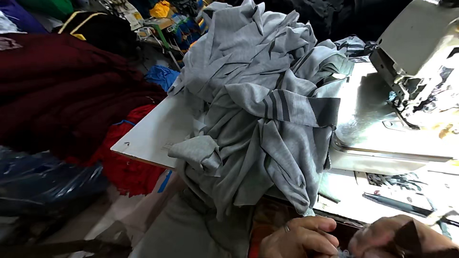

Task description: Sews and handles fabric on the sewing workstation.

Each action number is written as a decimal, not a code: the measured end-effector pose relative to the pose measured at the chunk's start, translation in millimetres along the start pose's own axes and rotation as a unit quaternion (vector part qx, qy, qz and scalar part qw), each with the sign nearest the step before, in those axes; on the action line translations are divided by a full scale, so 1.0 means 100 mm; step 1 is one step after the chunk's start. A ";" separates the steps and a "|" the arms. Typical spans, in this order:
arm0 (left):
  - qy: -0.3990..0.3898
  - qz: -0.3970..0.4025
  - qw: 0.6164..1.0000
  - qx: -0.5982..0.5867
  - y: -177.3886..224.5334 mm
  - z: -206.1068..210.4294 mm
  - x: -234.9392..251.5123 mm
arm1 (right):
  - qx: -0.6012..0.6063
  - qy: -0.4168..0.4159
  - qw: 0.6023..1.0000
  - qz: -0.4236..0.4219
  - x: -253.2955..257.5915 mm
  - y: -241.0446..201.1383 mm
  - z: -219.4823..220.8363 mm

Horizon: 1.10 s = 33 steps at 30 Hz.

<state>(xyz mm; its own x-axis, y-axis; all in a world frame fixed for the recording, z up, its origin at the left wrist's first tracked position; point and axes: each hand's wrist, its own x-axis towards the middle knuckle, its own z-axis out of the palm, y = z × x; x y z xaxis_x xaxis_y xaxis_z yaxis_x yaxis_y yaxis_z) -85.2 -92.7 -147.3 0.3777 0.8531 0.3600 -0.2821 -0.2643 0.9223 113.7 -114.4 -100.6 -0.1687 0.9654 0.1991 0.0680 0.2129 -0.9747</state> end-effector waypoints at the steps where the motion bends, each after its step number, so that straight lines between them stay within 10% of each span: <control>1: 0.009 0.002 1.000 0.000 0.00 0.03 0.01 | 0.014 -0.004 1.000 -0.001 -0.03 -0.02 0.02; 33: 0.092 -0.132 0.955 -0.249 0.03 0.39 -0.03 | 0.106 0.049 0.992 -0.037 -0.16 0.21 0.25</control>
<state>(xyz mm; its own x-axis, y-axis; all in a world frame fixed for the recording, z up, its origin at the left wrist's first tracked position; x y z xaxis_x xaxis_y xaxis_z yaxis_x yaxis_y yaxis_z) -52.8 -113.2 -140.4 0.3458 0.9369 0.0515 -0.6000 0.1787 0.7798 93.7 -128.8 -127.1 -0.0687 0.9605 0.2696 -0.1516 0.2571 -0.9544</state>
